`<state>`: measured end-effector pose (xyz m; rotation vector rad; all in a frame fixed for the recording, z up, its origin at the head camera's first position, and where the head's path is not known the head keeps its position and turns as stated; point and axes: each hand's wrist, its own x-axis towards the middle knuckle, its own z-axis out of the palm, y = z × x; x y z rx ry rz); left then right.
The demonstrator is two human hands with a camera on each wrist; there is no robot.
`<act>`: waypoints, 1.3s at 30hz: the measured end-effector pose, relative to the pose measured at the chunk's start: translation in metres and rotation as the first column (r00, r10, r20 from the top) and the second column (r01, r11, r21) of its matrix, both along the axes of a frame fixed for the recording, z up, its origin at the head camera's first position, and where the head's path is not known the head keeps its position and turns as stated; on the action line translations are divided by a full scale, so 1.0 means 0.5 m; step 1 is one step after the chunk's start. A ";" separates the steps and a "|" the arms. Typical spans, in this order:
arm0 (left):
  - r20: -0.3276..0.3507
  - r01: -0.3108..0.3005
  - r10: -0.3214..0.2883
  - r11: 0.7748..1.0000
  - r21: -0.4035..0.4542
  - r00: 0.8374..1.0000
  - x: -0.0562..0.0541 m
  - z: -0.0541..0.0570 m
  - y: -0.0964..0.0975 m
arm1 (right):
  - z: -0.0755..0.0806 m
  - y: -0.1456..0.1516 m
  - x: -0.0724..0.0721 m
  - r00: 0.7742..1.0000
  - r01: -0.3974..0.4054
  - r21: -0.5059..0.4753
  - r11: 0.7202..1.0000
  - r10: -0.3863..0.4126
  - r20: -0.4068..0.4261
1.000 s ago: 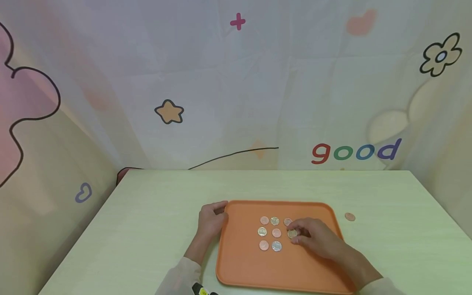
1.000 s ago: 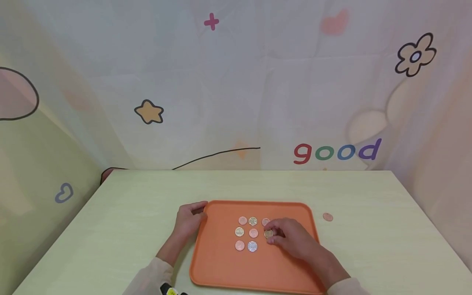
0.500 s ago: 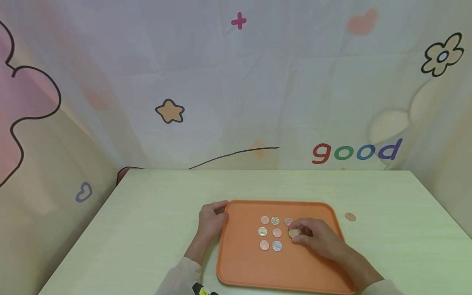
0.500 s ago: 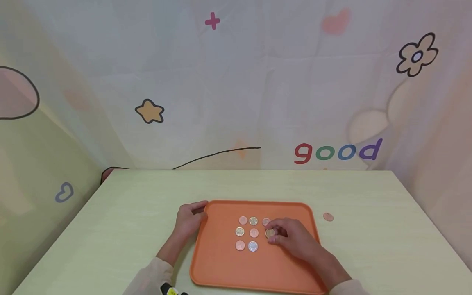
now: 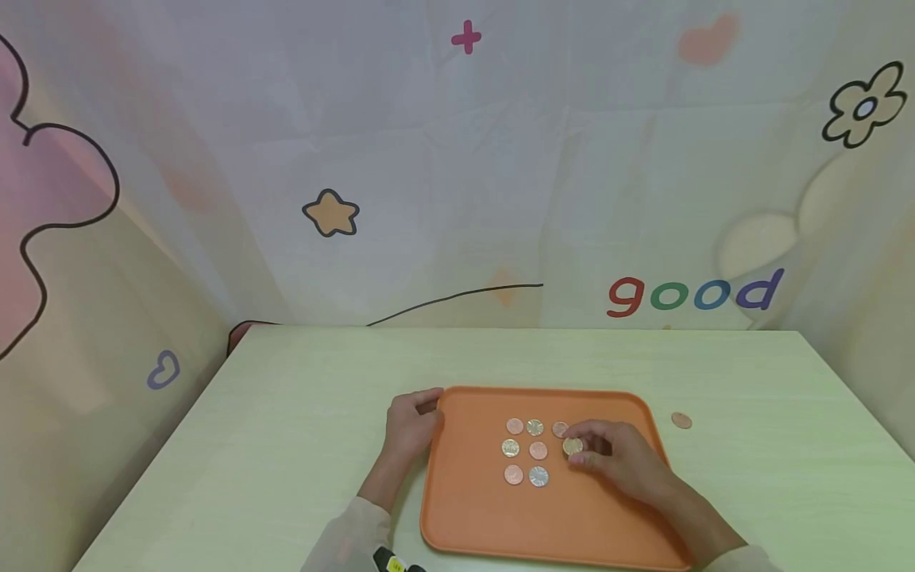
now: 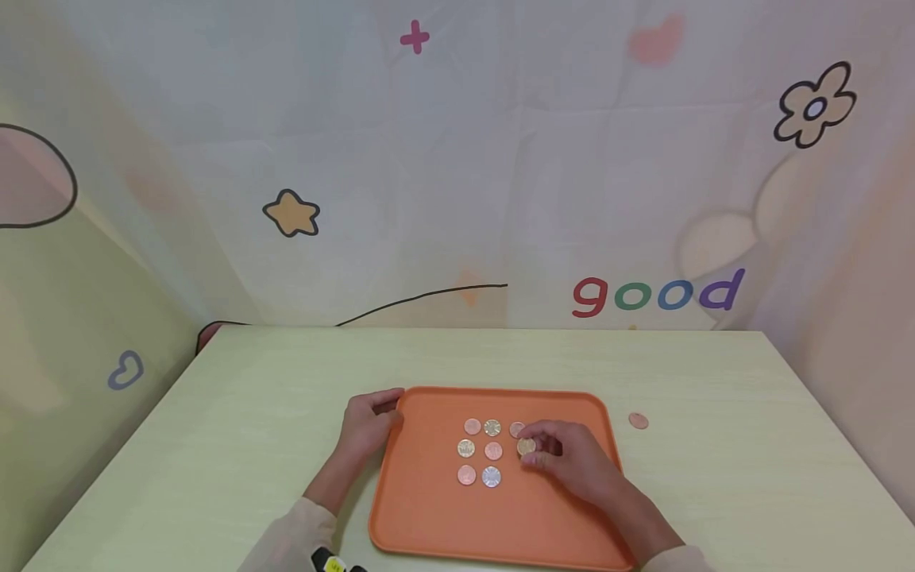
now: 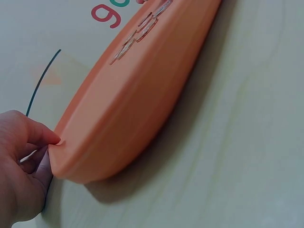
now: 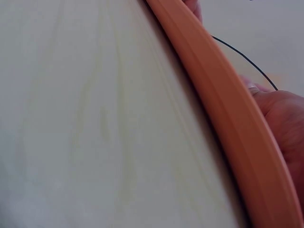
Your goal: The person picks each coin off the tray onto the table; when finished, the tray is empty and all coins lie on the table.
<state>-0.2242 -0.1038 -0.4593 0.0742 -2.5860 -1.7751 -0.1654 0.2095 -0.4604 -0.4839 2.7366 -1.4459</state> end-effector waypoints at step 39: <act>-0.026 0.011 -0.011 1.000 -0.010 1.000 0.000 -0.003 -0.002 | 0.014 0.017 -0.006 0.987 0.146 -0.031 0.989 -0.144 0.073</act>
